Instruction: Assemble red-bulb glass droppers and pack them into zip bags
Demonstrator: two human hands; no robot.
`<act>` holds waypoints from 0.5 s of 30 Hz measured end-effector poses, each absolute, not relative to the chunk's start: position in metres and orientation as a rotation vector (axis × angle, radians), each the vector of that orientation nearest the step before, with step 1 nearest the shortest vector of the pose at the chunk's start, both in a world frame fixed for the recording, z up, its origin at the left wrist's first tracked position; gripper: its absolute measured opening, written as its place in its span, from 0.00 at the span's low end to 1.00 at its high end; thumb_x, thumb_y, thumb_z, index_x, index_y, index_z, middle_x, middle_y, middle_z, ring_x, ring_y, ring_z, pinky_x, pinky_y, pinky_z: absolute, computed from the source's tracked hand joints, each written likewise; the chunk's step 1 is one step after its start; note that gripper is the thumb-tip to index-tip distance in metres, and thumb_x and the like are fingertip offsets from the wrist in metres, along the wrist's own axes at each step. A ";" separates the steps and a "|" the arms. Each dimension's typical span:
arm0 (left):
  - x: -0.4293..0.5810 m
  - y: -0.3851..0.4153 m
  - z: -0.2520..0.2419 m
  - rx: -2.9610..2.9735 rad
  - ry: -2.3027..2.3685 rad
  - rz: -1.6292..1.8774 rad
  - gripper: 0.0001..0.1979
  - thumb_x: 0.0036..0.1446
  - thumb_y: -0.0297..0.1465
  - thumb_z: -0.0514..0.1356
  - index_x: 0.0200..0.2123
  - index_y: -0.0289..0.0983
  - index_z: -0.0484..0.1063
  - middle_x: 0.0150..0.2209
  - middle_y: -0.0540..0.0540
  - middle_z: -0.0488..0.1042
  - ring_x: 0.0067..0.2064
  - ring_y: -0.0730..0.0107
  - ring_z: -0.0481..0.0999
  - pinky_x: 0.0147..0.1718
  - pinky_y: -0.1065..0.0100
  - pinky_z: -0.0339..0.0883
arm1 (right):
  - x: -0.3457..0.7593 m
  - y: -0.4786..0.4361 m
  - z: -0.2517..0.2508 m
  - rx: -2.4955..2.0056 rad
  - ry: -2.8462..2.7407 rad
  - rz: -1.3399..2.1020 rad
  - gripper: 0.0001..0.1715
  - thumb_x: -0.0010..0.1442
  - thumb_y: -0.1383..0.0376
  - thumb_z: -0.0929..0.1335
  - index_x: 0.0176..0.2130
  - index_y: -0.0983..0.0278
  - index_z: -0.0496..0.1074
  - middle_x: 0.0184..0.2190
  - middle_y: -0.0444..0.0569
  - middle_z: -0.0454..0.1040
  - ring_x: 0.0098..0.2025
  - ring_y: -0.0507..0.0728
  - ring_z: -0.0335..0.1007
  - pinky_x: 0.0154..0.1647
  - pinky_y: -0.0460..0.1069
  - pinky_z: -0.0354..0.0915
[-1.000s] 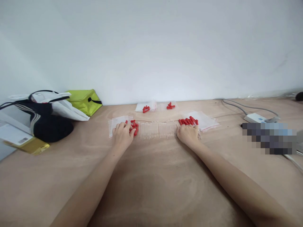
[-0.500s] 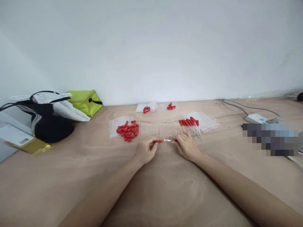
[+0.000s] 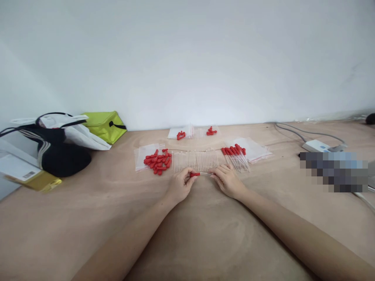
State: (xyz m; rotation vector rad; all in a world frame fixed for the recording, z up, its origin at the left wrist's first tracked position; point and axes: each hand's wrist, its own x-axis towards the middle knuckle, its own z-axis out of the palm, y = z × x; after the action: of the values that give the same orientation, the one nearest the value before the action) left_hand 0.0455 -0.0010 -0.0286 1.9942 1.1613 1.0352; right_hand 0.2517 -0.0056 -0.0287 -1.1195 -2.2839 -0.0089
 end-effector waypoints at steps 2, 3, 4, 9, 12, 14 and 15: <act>0.046 -0.001 -0.028 2.005 1.151 1.030 0.04 0.54 0.29 0.54 0.34 0.35 0.65 0.31 0.47 0.73 0.33 0.70 0.75 0.32 0.68 0.70 | 0.251 -0.006 -0.029 -1.117 -2.305 -0.002 0.14 0.62 0.64 0.56 0.39 0.64 0.68 0.34 0.50 0.73 0.36 0.54 0.64 0.38 0.50 0.50; 0.046 -0.002 -0.028 2.012 1.148 1.027 0.05 0.54 0.29 0.54 0.35 0.36 0.65 0.31 0.47 0.73 0.33 0.70 0.75 0.32 0.68 0.70 | 0.251 -0.006 -0.029 -1.114 -2.313 0.004 0.14 0.62 0.64 0.56 0.38 0.64 0.68 0.35 0.49 0.73 0.36 0.53 0.64 0.38 0.50 0.50; 0.046 -0.002 -0.028 2.023 1.145 1.024 0.05 0.54 0.29 0.54 0.35 0.36 0.65 0.31 0.47 0.73 0.33 0.70 0.74 0.32 0.68 0.70 | 0.251 -0.006 -0.029 -1.110 -2.319 0.011 0.14 0.62 0.64 0.56 0.38 0.64 0.68 0.35 0.49 0.73 0.37 0.53 0.65 0.38 0.50 0.49; 0.046 -0.004 -0.022 2.189 1.113 1.030 0.07 0.54 0.30 0.55 0.37 0.38 0.69 0.34 0.47 0.74 0.35 0.70 0.74 0.34 0.68 0.69 | 0.251 -0.005 -0.028 -1.079 -2.335 0.062 0.14 0.62 0.65 0.56 0.38 0.63 0.68 0.35 0.49 0.73 0.37 0.53 0.65 0.39 0.50 0.48; 0.046 -0.005 -0.018 2.283 1.053 1.034 0.08 0.55 0.30 0.54 0.37 0.37 0.71 0.32 0.47 0.73 0.34 0.71 0.73 0.34 0.70 0.68 | 0.252 -0.004 -0.027 -1.041 -2.353 0.076 0.13 0.61 0.65 0.57 0.39 0.62 0.69 0.35 0.48 0.73 0.37 0.52 0.65 0.39 0.50 0.47; 0.046 -0.006 -0.017 2.322 1.021 1.018 0.08 0.56 0.29 0.53 0.36 0.36 0.72 0.32 0.46 0.73 0.33 0.72 0.72 0.33 0.70 0.67 | 0.253 -0.003 -0.026 -1.022 -2.365 0.070 0.13 0.61 0.66 0.58 0.39 0.62 0.69 0.34 0.47 0.73 0.36 0.52 0.65 0.40 0.50 0.46; 0.046 -0.006 -0.016 2.341 1.010 1.002 0.08 0.56 0.29 0.53 0.35 0.36 0.72 0.32 0.46 0.73 0.33 0.72 0.72 0.33 0.70 0.67 | 0.254 -0.002 -0.026 -1.016 -2.370 0.062 0.13 0.60 0.66 0.58 0.38 0.61 0.70 0.33 0.47 0.73 0.36 0.52 0.65 0.40 0.50 0.46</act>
State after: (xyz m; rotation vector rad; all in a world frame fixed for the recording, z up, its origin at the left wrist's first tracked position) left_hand 0.0464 -0.0062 -0.0164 2.3408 1.0096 1.0016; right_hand 0.2541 -0.0020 -0.0256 -1.0163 -2.3699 0.0621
